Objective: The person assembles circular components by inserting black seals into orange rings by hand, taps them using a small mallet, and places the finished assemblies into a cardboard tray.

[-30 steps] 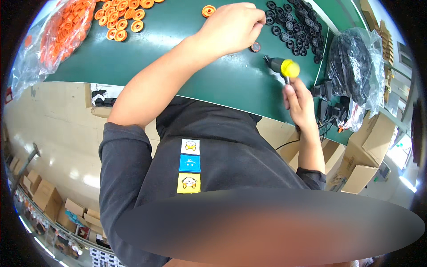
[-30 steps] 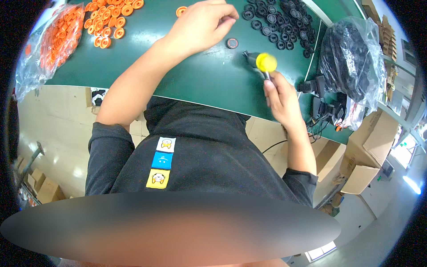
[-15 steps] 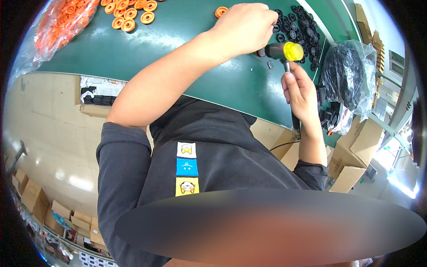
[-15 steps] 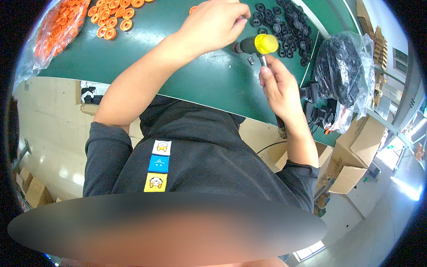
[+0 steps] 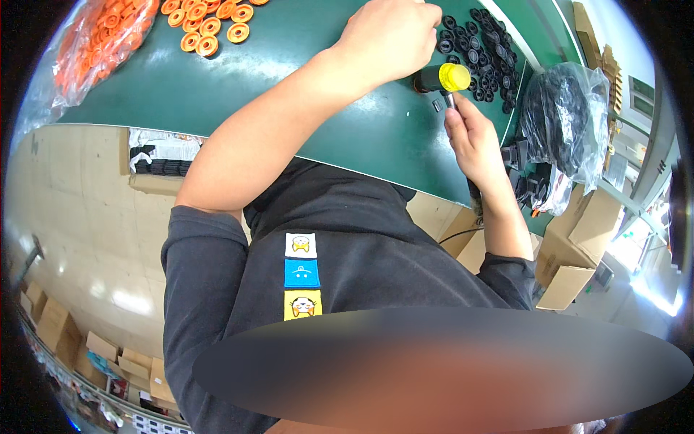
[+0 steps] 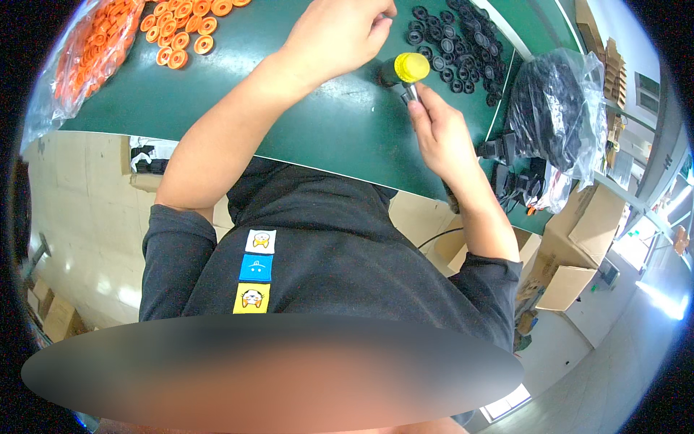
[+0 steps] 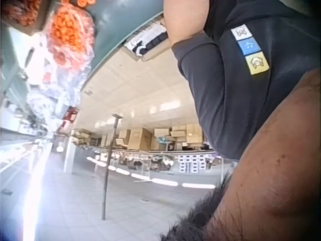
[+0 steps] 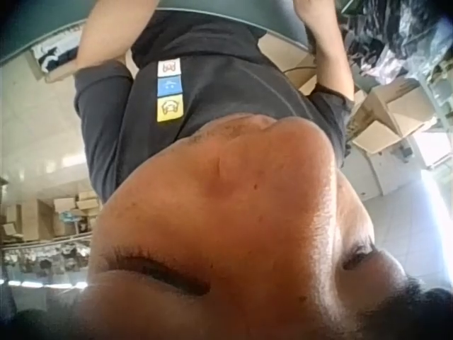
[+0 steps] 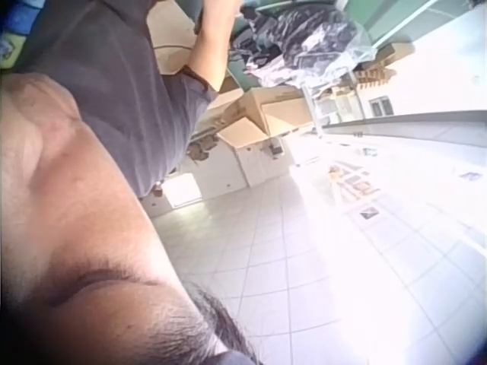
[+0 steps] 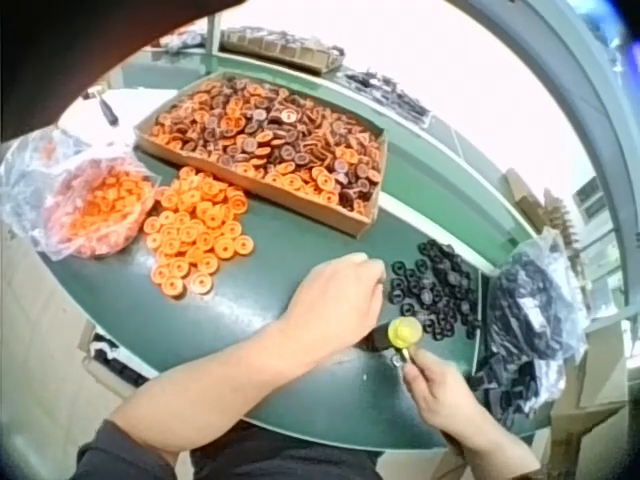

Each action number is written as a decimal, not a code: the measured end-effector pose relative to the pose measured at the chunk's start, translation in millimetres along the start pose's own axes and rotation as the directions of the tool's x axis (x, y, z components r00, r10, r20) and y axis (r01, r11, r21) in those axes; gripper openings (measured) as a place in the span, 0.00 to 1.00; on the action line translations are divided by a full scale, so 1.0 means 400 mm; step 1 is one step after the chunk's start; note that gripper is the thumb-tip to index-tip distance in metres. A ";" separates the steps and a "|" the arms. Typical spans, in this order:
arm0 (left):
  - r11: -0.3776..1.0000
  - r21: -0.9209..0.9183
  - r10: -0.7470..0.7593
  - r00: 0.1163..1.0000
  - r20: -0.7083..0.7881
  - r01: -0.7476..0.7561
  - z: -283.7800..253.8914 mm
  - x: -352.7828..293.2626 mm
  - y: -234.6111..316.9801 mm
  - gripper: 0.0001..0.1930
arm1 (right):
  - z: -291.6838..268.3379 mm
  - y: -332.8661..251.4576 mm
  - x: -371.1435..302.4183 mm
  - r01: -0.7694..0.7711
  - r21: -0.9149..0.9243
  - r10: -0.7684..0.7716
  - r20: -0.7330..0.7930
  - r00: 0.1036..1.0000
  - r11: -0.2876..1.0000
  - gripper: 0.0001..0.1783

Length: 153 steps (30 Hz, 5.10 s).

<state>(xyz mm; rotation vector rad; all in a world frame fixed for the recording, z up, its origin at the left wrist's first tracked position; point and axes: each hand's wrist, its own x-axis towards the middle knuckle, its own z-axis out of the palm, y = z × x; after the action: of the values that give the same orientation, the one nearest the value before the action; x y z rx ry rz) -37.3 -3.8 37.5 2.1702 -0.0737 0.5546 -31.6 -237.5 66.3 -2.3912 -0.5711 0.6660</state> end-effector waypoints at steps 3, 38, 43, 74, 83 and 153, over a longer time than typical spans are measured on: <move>1.000 0.007 -0.011 1.000 0.012 0.011 -0.006 0.003 0.000 0.06 | -0.012 -0.017 -0.023 -0.023 0.050 0.024 -0.017 1.000 0.998 0.15; 0.908 0.191 0.284 0.881 0.379 -0.374 0.043 0.055 -0.039 0.08 | -0.067 0.240 -0.113 0.216 -0.453 -0.365 -0.273 0.890 0.865 0.21; 0.966 -0.215 0.154 0.988 0.020 -0.146 -0.079 0.224 -0.048 0.11 | -0.063 0.187 -0.072 0.377 -0.357 -0.499 -0.368 0.784 0.855 0.21; 0.994 0.062 0.071 0.963 0.259 -0.090 0.100 0.027 -0.031 0.10 | 0.014 0.090 0.191 0.463 0.195 -0.302 -0.536 0.788 0.865 0.19; 0.637 -0.636 -0.196 0.890 0.412 0.435 0.126 0.013 -0.024 0.13 | 0.005 0.076 0.177 0.549 0.002 -0.453 -0.563 0.691 0.836 0.19; 0.551 -0.665 -0.238 0.859 0.454 0.504 0.119 0.009 -0.018 0.17 | 0.017 0.051 0.147 0.545 -0.221 -0.558 -0.582 0.591 0.808 0.16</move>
<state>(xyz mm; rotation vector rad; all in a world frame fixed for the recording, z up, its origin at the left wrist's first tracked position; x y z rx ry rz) -15.1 -35.7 8.7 1.3203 -0.0033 -0.1073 15.2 -218.5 29.6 -2.0725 -0.9475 -0.4191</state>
